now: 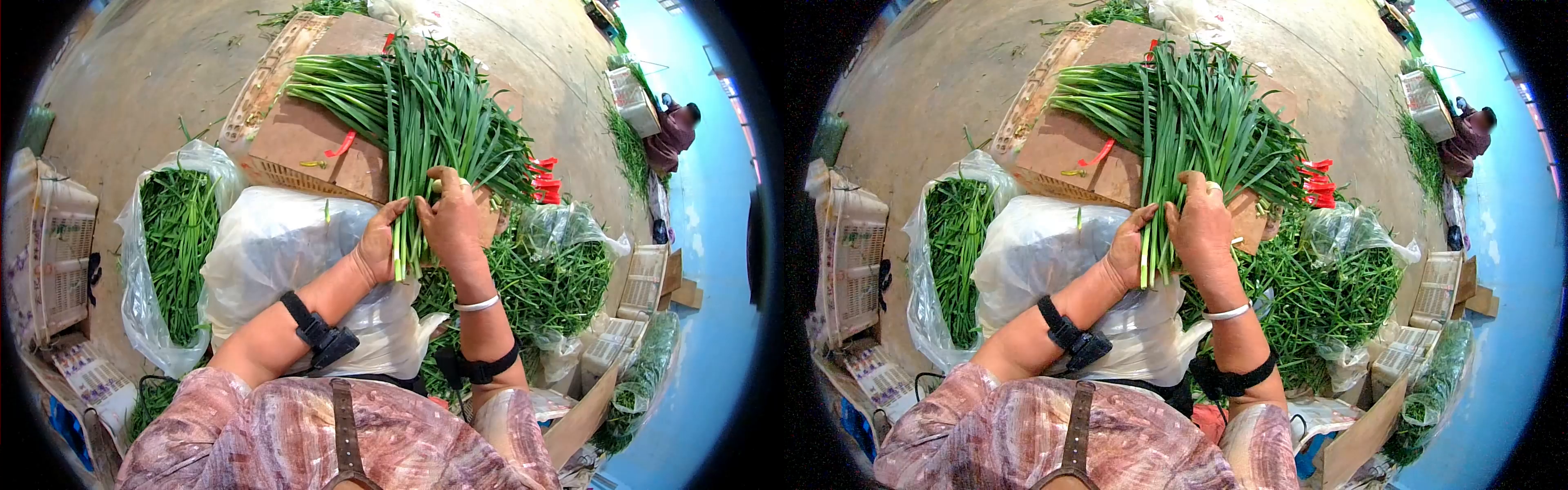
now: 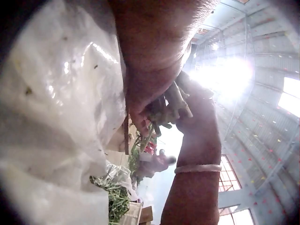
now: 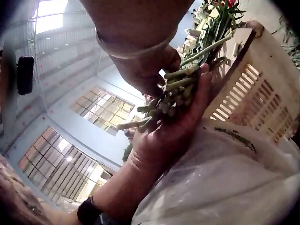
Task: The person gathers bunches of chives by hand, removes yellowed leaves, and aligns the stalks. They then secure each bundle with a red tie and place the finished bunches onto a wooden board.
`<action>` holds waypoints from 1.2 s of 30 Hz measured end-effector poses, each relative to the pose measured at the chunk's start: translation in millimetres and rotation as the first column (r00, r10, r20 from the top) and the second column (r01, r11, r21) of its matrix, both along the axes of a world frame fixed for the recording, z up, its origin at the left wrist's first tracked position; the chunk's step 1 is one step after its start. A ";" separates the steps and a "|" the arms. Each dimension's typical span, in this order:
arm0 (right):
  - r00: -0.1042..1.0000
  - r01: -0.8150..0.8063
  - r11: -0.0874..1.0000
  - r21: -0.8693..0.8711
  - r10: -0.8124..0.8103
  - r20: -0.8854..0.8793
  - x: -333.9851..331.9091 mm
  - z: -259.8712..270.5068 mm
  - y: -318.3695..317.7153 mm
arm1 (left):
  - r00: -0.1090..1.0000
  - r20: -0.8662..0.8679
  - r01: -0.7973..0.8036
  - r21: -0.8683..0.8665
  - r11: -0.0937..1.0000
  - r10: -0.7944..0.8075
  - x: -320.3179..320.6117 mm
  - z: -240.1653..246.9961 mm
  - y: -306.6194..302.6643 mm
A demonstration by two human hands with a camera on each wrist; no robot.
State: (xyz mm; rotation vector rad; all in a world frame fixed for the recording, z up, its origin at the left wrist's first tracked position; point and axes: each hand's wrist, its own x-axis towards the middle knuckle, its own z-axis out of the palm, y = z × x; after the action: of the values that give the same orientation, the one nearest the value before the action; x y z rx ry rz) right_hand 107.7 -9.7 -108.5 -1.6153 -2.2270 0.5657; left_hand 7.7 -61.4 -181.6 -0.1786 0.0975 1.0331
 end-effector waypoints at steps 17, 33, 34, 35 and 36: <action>0.997 0.009 0.997 0.073 -0.015 0.077 2.9 5.9 2.7 | 0.999 -0.026 -0.043 0.033 0.999 0.044 1.3 5.1 -2.1; 0.891 -0.278 0.937 0.212 0.169 0.422 -40.3 9.6 88.3 | 0.993 -0.093 -0.071 -0.020 0.997 0.069 6.5 1.6 0.9; 0.817 -0.293 0.947 0.132 0.176 0.549 -45.6 14.3 89.3 | 0.997 -0.047 -0.059 0.022 0.998 0.060 6.1 0.4 1.8; 0.815 -0.299 0.945 0.132 0.181 0.550 -47.6 11.3 91.5 | 0.999 -0.001 -0.049 0.063 0.997 0.050 5.9 -0.9 1.7; 0.792 -0.317 0.928 0.198 0.144 0.593 -48.7 5.6 94.2 | 0.996 -0.056 -0.063 0.044 0.997 0.066 6.8 -1.9 1.1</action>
State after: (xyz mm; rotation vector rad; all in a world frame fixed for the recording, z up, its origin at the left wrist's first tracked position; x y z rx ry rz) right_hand 59.0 84.5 -102.9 -1.4947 -2.7991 -0.2426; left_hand 14.5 -60.3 -183.5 -0.1138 0.1224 1.1041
